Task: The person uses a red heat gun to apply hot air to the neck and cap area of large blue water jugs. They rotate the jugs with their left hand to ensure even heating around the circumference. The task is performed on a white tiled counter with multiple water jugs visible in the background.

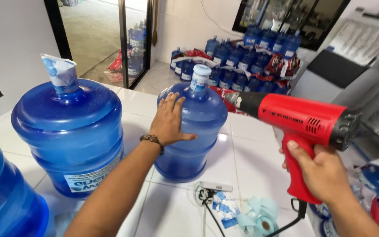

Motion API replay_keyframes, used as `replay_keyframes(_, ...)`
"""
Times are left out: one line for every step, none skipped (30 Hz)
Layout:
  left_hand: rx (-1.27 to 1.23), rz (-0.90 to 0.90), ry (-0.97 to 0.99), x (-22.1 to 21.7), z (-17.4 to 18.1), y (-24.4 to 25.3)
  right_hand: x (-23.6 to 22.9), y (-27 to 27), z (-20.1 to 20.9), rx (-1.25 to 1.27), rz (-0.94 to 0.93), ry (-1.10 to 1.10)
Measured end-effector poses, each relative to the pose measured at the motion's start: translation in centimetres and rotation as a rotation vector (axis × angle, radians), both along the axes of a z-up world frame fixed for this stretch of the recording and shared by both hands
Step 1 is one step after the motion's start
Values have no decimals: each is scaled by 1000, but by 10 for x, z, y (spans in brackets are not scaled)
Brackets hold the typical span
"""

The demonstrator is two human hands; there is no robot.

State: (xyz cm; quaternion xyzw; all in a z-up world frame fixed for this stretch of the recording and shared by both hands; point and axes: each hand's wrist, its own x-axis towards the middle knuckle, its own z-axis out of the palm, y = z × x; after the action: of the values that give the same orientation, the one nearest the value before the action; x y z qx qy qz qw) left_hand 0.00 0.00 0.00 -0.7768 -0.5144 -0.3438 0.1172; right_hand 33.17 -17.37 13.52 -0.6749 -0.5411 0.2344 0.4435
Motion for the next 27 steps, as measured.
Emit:
replay_keyframes(-16, -5, 3, 10, -2, 0, -1, 2, 1, -16, -5, 3)
replay_keyframes(7, 57, 12, 19, -4, -1, -2, 3, 1, -7, 9, 20)
replay_keyframes(42, 120, 13, 30, -4, 2, -3, 8, 6, 13, 25, 28)
replay_keyframes(37, 117, 8, 45, -8, 0, -4, 10, 3, 8, 21, 23)
replay_keyframes(57, 190, -14, 59, -9, 0, -4, 12, 1, -7, 22, 62)
replay_keyframes(76, 264, -36, 74, -9, -2, -5, 14, 0, -23, 25, 100)
replay_keyframes(78, 256, -36, 85, -10, 0, -8, 13, -3, -20, 17, 100)
replay_keyframes(122, 279, -79, 95, -12, 2, -10, 12, -5, -29, 14, 107)
replay_keyframes(160, 301, -121, 107, -14, 1, -12, 9, -8, -42, 11, 114)
replay_keyframes(157, 292, -121, 114, -13, 4, -11, 9, -11, -44, 2, 114)
replay_keyframes(153, 307, -140, 119, -14, 5, -11, 8, -17, 1, 27, 118)
replay_keyframes(149, 322, -159, 125, -15, 6, -11, 7, -22, 47, 52, 122)
replay_keyframes(140, 317, -153, 123, -15, 2, -13, 3, -21, 38, 46, 127)
replay_keyframes(127, 252, -216, 121, -15, -2, -15, -3, -20, 6, 7, 84)
replay_keyframes(128, 191, -284, 118, -10, -3, -17, -5, -16, -13, -24, 39)
replay_keyframes(132, 192, -282, 104, -6, -5, -18, -8, -16, -10, -23, 41)
replay_keyframes(59, 129, -167, 91, -2, -7, -17, -10, -15, -20, -39, 40)
replay_keyframes(-14, 66, -52, 78, 2, -10, -17, -13, -13, -31, -56, 38)
replay_keyframes(-2, 66, -51, 58, 15, -1, -18, -13, -14, -19, -56, 40)
replay_keyframes(-103, -5, 34, 38, 27, 7, -19, -12, -16, 4, -33, 32)
replay_keyframes(-216, -83, 123, 21, 36, 13, -19, -16, -19, 16, -19, 26)
replay_keyframes(-217, -91, 129, 9, 29, 27, -20, -18, -24, 15, -28, 31)
replay_keyframes(-171, -209, 148, -3, 28, 45, -22, -16, -23, 17, -35, -30)
replay_keyframes(-124, -326, 169, -14, 28, 64, -23, -14, -22, 18, -44, -91)
replay_keyframes(-117, -328, 171, -13, 25, 63, -25, -17, -20, 26, -47, -91)
replay_keyframes(-46, -336, 97, -12, 21, 62, -26, -19, -20, 11, -59, -88)
replay_keyframes(10, -346, 30, -13, 12, 60, -29, -22, -24, -17, -73, -77)
